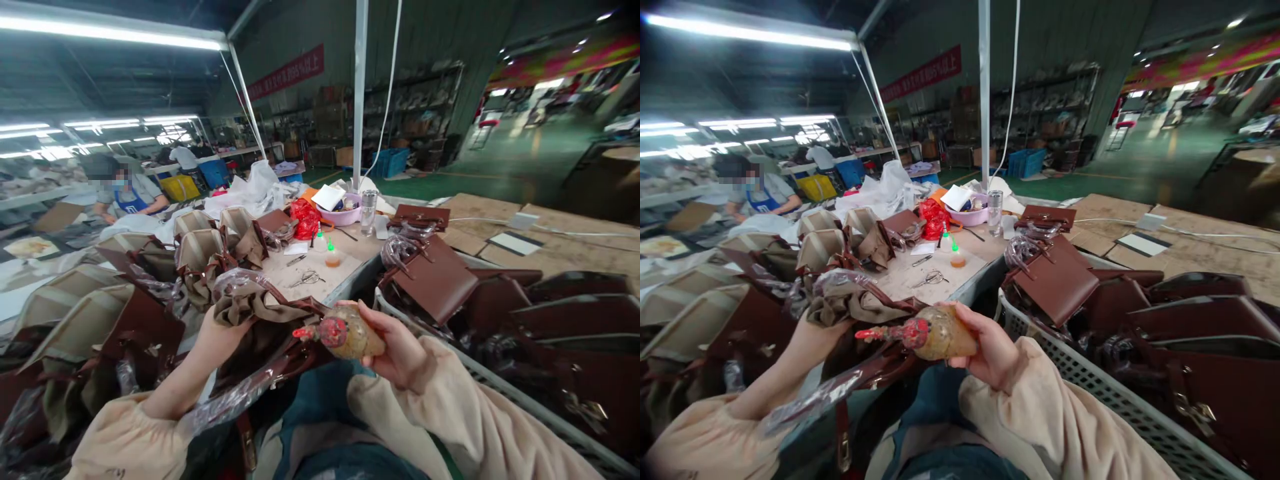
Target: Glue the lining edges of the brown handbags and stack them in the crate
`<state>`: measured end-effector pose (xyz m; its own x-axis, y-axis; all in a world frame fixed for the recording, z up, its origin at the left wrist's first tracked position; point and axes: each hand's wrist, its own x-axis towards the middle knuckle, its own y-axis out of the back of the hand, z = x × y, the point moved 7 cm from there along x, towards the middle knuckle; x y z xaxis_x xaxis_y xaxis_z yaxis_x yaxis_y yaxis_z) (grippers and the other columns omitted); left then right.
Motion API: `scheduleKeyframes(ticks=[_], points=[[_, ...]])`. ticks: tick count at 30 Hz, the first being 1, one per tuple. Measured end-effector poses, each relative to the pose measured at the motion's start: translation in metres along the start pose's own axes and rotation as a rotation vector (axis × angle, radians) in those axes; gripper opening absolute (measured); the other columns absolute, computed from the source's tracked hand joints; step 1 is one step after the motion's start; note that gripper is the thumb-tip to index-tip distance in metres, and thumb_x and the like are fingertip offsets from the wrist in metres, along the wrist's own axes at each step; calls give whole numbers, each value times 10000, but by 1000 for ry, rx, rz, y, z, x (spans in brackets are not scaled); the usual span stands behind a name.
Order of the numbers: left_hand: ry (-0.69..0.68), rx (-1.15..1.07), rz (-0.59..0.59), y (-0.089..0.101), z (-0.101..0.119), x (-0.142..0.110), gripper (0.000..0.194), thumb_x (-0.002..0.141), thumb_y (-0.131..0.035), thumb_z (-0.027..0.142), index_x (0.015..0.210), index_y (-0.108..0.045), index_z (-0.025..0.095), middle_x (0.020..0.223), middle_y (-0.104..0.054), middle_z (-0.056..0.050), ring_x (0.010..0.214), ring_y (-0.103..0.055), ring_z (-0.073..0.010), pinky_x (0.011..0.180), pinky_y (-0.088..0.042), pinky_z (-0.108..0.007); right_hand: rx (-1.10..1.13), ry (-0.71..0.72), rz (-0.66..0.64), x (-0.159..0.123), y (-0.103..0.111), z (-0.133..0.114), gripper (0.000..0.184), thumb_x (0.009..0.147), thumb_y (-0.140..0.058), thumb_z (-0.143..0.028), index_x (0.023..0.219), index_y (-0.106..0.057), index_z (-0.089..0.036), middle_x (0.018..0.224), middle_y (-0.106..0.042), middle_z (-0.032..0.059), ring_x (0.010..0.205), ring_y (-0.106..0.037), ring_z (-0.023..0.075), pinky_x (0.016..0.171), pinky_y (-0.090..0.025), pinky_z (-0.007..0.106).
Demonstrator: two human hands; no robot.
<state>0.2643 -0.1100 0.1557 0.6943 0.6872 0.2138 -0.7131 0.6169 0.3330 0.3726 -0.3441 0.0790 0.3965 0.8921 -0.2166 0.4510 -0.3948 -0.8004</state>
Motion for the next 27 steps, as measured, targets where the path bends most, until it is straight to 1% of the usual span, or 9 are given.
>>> scheduleKeyframes(ticks=[3, 6, 9, 13, 16, 19, 22, 23, 27], points=[[7, -15, 4, -6, -2, 1, 247, 484, -739, 278, 706, -664, 199, 814, -751, -89, 811, -687, -277, 815, -573, -400, 34, -50, 47, 7, -3, 0, 325, 985, -439, -309, 1128, -632, -90, 858, -731, 115, 576, -683, 151, 346, -501, 153], [-24, -25, -49, -17, -10, 0, 246, 557, -732, 307, 755, -671, 175, 804, -743, -85, 779, -678, -234, 751, -563, -337, 77, -86, 48, 9, -12, -3, 349, 984, -427, -314, 1153, -626, -82, 947, -726, 152, 537, -637, 113, 323, -450, 114], [-106, -7, -142, -37, -12, -6, 200, 649, -684, 249, 830, -668, 163, 768, -712, -33, 736, -642, -165, 682, -512, -248, 113, -107, 37, 10, -21, -5, 340, 976, -427, -311, 1133, -638, -94, 940, -723, 143, 547, -627, 107, 338, -464, 109], [-241, 82, -293, -69, 0, -18, 65, 697, -623, 158, 759, -641, 160, 650, -635, 27, 607, -562, -103, 565, -420, -201, 77, -144, 69, 13, -26, -4, 343, 983, -427, -347, 1028, -665, -103, 792, -715, 106, 552, -660, 143, 348, -501, 143], [-292, 43, -384, -82, 8, -24, 169, 730, -661, 199, 890, -674, 146, 746, -692, 0, 658, -607, -121, 605, -462, -211, 89, -142, 46, 12, -27, -4, 327, 982, -431, -343, 1026, -669, -123, 823, -724, 103, 569, -678, 147, 354, -500, 138], [-333, 44, -485, -88, 10, -28, 319, 739, -714, 241, 1042, -673, 151, 889, -727, -41, 778, -655, -165, 724, -516, -256, 61, -108, -8, 7, -26, -3, 331, 973, -437, -347, 1011, -678, -123, 838, -733, 106, 592, -699, 163, 348, -490, 133], [-343, 79, -513, -89, 12, -27, 432, 716, -770, 289, 1118, -658, 177, 989, -727, -70, 867, -668, -213, 810, -522, -306, -10, -103, -76, 4, -25, 1, 390, 969, -439, -397, 993, -687, -97, 806, -735, 120, 605, -711, 175, 362, -499, 139], [-347, 119, -508, -89, 14, -26, 398, 715, -774, 300, 1083, -673, 187, 980, -727, -71, 860, -666, -221, 796, -517, -308, -27, -110, -103, 4, -26, 3, 416, 972, -430, -411, 988, -688, -86, 791, -734, 124, 599, -709, 172, 367, -502, 141], [-390, 226, -480, -90, 24, -25, 84, 761, -696, 272, 816, -708, 210, 801, -713, -43, 710, -634, -211, 655, -478, -293, -10, -184, -138, 4, -25, 6, 438, 995, -376, -386, 1006, -682, -72, 777, -736, 113, 573, -699, 159, 390, -538, 177]])
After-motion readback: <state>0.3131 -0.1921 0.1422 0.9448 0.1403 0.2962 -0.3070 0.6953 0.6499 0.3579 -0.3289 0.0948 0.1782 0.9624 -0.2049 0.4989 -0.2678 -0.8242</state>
